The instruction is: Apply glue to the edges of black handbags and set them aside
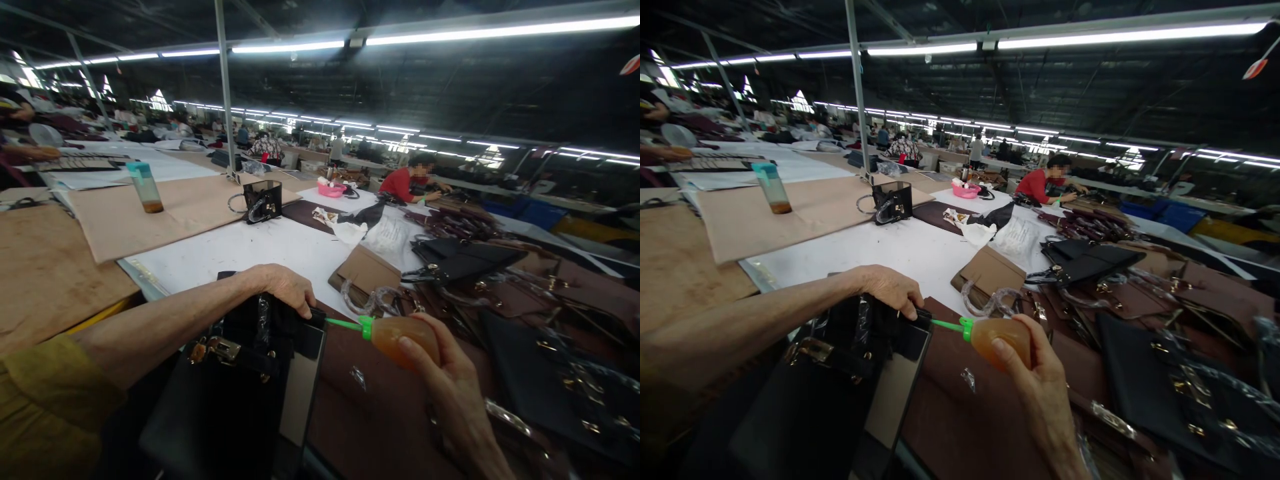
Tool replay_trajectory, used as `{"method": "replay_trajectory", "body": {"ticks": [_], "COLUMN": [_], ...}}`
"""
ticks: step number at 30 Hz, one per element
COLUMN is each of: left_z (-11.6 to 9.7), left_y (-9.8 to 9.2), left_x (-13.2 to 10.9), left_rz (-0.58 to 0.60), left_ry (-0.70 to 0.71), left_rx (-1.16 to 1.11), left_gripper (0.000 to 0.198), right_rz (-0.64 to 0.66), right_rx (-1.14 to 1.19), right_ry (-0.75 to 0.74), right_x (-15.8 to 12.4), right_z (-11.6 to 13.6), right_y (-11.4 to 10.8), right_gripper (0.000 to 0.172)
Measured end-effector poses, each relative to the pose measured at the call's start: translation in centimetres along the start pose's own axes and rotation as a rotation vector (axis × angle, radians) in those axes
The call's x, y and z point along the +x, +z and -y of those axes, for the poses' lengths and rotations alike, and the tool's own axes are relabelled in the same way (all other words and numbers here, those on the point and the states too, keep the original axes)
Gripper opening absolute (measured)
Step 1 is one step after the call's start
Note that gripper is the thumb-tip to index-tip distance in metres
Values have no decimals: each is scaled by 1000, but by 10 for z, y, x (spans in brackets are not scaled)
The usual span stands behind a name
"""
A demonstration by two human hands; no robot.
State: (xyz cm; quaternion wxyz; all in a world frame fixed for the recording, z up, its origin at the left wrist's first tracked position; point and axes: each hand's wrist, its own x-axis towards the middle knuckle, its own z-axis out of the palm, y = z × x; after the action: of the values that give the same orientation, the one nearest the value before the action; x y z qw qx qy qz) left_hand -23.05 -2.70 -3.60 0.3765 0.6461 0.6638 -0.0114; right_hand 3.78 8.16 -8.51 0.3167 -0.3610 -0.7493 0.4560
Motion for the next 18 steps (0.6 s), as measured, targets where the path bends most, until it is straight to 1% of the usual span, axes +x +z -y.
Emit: {"method": "replay_trajectory", "body": {"ticks": [3,7,9,12,16,18], "left_z": [-1,-6,-10,-13,-13,-13], "left_y": [0,-1,-2,-4,-8,-10], "left_x": [0,-3,-5,-7,-6,-5], "left_rz": [-14,-40,-61,-83,-107,-150], "left_ry": [-14,-15,-23,-29,-33,-42], "left_rx": [10,23,35,52,86,144], "left_gripper": [30,27,25,23,24,27], "right_rz": [7,74,95,73,44,25], "right_rx": [-12,86,93,57,135,125], "right_ry": [25,98,112,99,118,98], "right_x": [0,0,0,0,2,5], "right_z": [-2,-4,-4,-2,0,2], "right_y": [1,-2,-3,-3,0,0], "right_gripper": [52,55,55,54,53,52]}}
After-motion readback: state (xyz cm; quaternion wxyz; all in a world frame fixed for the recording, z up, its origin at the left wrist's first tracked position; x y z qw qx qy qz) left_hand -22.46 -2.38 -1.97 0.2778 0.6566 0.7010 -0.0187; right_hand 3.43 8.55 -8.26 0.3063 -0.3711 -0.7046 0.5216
